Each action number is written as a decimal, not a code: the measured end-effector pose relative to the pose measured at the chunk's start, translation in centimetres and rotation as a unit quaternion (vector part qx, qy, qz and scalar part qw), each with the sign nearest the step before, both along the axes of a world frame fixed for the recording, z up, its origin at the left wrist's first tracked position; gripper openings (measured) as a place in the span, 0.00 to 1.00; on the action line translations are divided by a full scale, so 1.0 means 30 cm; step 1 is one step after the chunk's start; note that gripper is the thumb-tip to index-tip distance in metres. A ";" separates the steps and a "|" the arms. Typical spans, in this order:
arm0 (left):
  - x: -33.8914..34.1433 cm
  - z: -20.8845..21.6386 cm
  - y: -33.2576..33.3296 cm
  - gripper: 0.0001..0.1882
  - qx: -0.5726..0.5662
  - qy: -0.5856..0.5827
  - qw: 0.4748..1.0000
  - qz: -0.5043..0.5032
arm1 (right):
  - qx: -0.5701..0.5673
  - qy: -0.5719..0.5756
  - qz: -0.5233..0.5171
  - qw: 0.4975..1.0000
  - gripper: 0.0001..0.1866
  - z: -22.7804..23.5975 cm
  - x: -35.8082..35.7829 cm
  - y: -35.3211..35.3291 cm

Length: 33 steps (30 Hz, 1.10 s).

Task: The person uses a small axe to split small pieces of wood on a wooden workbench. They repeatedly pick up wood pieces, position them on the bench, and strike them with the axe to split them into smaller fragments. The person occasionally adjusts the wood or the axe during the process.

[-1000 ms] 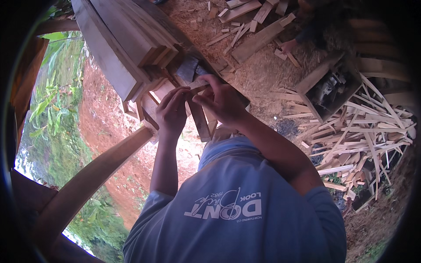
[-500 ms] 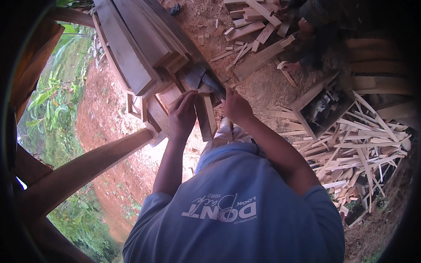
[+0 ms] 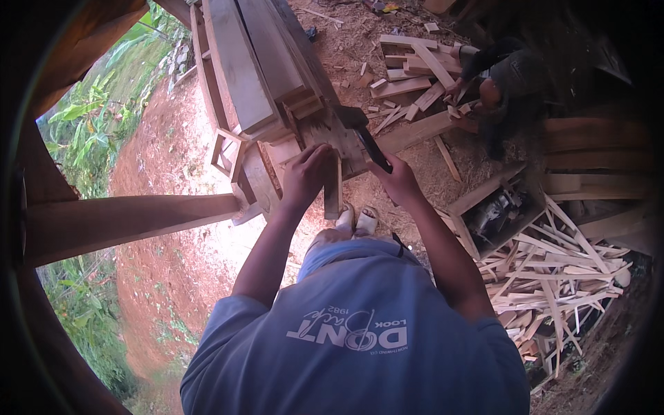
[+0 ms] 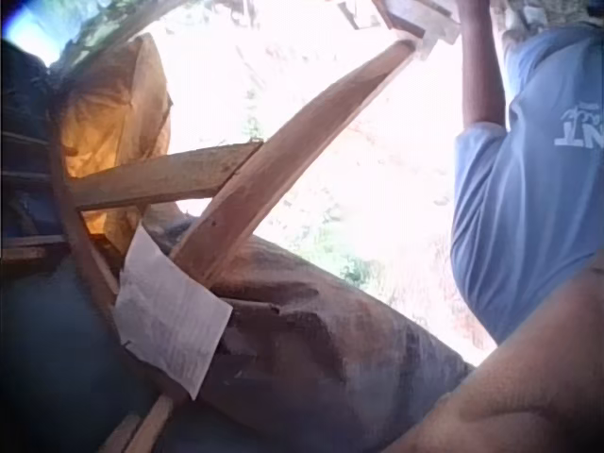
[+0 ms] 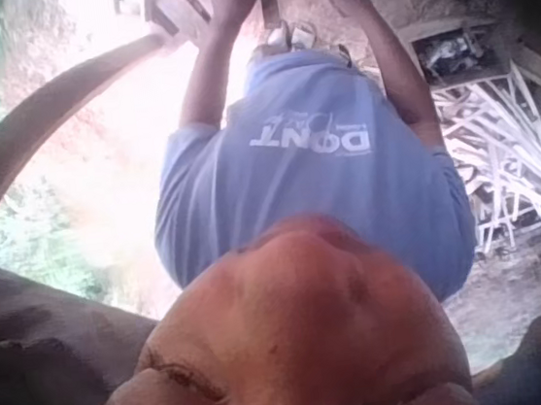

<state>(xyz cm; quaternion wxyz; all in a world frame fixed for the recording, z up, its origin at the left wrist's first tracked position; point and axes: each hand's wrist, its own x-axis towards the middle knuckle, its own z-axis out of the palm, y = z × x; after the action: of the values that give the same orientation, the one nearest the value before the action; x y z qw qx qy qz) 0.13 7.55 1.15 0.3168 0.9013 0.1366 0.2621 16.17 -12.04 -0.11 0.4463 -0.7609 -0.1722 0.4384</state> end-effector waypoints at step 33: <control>0.018 -0.016 -0.031 0.15 0.014 0.002 0.998 0.059 | 0.138 0.194 -0.022 0.971 0.19 0.357 -0.250 -0.171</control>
<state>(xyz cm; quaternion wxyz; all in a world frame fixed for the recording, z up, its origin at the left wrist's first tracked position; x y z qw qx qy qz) 0.67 6.62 0.68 0.2877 0.8966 0.1863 0.2803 8.68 -17.16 10.61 0.5817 -0.5958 -0.1244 0.5396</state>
